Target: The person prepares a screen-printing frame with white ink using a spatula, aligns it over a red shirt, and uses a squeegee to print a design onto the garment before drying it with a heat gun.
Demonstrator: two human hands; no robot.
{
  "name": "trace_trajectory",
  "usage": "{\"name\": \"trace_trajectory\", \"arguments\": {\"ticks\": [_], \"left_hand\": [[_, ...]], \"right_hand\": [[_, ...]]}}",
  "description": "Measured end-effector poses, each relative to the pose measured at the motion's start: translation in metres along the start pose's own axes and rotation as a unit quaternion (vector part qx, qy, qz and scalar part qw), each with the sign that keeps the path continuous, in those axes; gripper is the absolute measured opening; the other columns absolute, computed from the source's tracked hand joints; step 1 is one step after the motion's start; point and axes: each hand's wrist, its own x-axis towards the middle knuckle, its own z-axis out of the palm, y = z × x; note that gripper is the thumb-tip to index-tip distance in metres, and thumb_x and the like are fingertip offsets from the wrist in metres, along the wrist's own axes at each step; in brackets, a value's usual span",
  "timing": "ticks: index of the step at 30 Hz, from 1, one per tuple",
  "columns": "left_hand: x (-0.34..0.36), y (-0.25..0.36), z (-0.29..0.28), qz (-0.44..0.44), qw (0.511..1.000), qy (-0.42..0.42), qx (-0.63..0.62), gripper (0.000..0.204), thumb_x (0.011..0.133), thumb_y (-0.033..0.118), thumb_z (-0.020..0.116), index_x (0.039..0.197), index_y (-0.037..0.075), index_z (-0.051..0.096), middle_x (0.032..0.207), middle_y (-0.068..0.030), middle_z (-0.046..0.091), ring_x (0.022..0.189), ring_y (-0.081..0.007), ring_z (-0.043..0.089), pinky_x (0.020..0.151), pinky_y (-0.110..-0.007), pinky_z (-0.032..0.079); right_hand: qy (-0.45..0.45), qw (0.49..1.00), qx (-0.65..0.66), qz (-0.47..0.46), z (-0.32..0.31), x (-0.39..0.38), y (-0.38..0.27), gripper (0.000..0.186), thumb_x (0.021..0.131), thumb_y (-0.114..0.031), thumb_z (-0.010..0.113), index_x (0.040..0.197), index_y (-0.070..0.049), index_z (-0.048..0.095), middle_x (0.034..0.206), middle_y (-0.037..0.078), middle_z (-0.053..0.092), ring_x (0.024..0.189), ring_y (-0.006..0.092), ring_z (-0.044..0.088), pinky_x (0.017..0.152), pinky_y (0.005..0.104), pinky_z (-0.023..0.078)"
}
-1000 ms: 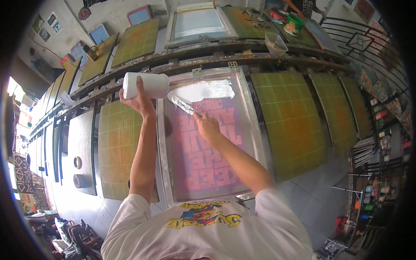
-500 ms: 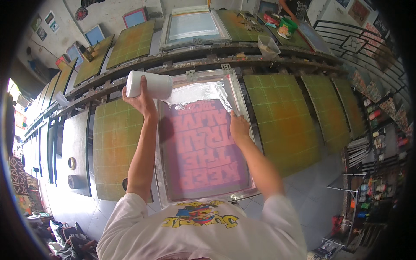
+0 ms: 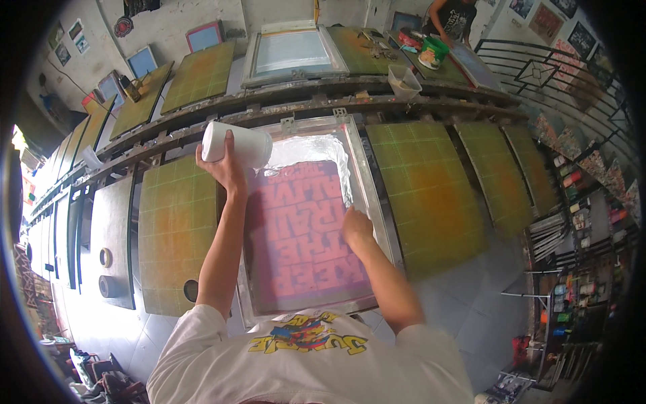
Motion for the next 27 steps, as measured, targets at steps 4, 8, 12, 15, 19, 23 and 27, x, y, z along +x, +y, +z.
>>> {"name": "trace_trajectory", "arguments": {"ticks": [4, 8, 12, 15, 19, 23, 27], "left_hand": [[-0.002, -0.012, -0.007, 0.033, 0.999, -0.01, 0.004, 0.1, 0.08, 0.024, 0.09, 0.148, 0.003, 0.02, 0.134, -0.027, 0.044, 0.12, -0.0337, 0.057, 0.099, -0.043, 0.053], [-0.001, -0.013, -0.009, 0.042, 0.999, -0.023, -0.013, 0.1, 0.079, 0.024, 0.091, 0.147, 0.003, 0.021, 0.134, -0.0256, 0.044, 0.12, -0.0332, 0.057, 0.099, -0.042, 0.053], [0.0, -0.013, -0.014, 0.034, 0.999, -0.016, 0.0, 0.1, 0.08, 0.026, 0.091, 0.147, 0.002, 0.021, 0.133, -0.0255, 0.044, 0.121, -0.0333, 0.056, 0.099, -0.043, 0.053], [-0.003, -0.009, -0.022, 0.031, 0.999, -0.011, 0.028, 0.1, 0.08, 0.029, 0.09, 0.147, 0.001, 0.021, 0.132, -0.0254, 0.045, 0.12, -0.0333, 0.056, 0.098, -0.043, 0.053], [-0.003, 0.001, -0.034, -0.009, 1.0, 0.015, -0.005, 0.1, 0.081, 0.032, 0.089, 0.147, 0.0, 0.021, 0.13, -0.0242, 0.047, 0.119, -0.0321, 0.056, 0.097, -0.045, 0.053], [0.005, 0.003, -0.044, -0.094, 0.992, 0.044, -0.074, 0.097, 0.082, 0.035, 0.088, 0.145, -0.001, 0.024, 0.131, -0.0204, 0.05, 0.117, -0.0286, 0.058, 0.094, -0.044, 0.055], [0.018, 0.003, -0.055, -0.193, 0.973, 0.062, -0.111, 0.09, 0.082, 0.037, 0.088, 0.142, -0.001, 0.032, 0.128, -0.0156, 0.055, 0.11, -0.0251, 0.062, 0.088, -0.042, 0.058]], "right_hand": [[-0.052, 0.998, -0.02, -0.009, -0.017, -0.034, 0.001, 0.037, 0.102, -0.012, 0.045, 0.131, 0.007, 0.057, 0.119, 0.029, 0.068, 0.114, 0.0422, 0.066, 0.098, 0.0481, 0.054], [-0.064, 0.997, -0.042, -0.018, -0.018, -0.06, 0.014, 0.036, 0.101, -0.012, 0.05, 0.131, 0.005, 0.059, 0.117, 0.028, 0.069, 0.111, 0.042, 0.067, 0.097, 0.0492, 0.055], [-0.057, 0.996, -0.058, -0.027, -0.032, -0.097, 0.026, 0.041, 0.102, -0.016, 0.052, 0.139, 0.001, 0.056, 0.112, 0.027, 0.07, 0.107, 0.0434, 0.068, 0.094, 0.05, 0.055], [0.005, 0.999, -0.033, -0.02, -0.059, -0.14, 0.031, 0.045, 0.102, -0.018, 0.053, 0.145, -0.003, 0.053, 0.104, 0.026, 0.072, 0.1, 0.0423, 0.069, 0.089, 0.0509, 0.055], [0.102, 0.992, 0.041, -0.056, -0.079, -0.171, 0.031, 0.043, 0.104, -0.022, 0.053, 0.144, -0.005, 0.055, 0.092, 0.022, 0.073, 0.083, 0.0366, 0.071, 0.076, 0.0485, 0.055], [0.063, 0.922, 0.377, -0.062, -0.06, -0.151, 0.026, 0.036, 0.106, -0.024, 0.052, 0.133, -0.001, 0.06, 0.082, 0.015, 0.072, 0.064, 0.0245, 0.068, 0.062, 0.04, 0.053], [0.06, 0.89, 0.447, -0.058, -0.036, -0.128, 0.013, 0.031, 0.107, -0.023, 0.052, 0.124, 0.0, 0.064, 0.079, 0.012, 0.07, 0.062, 0.0175, 0.065, 0.06, 0.035, 0.051]]}}
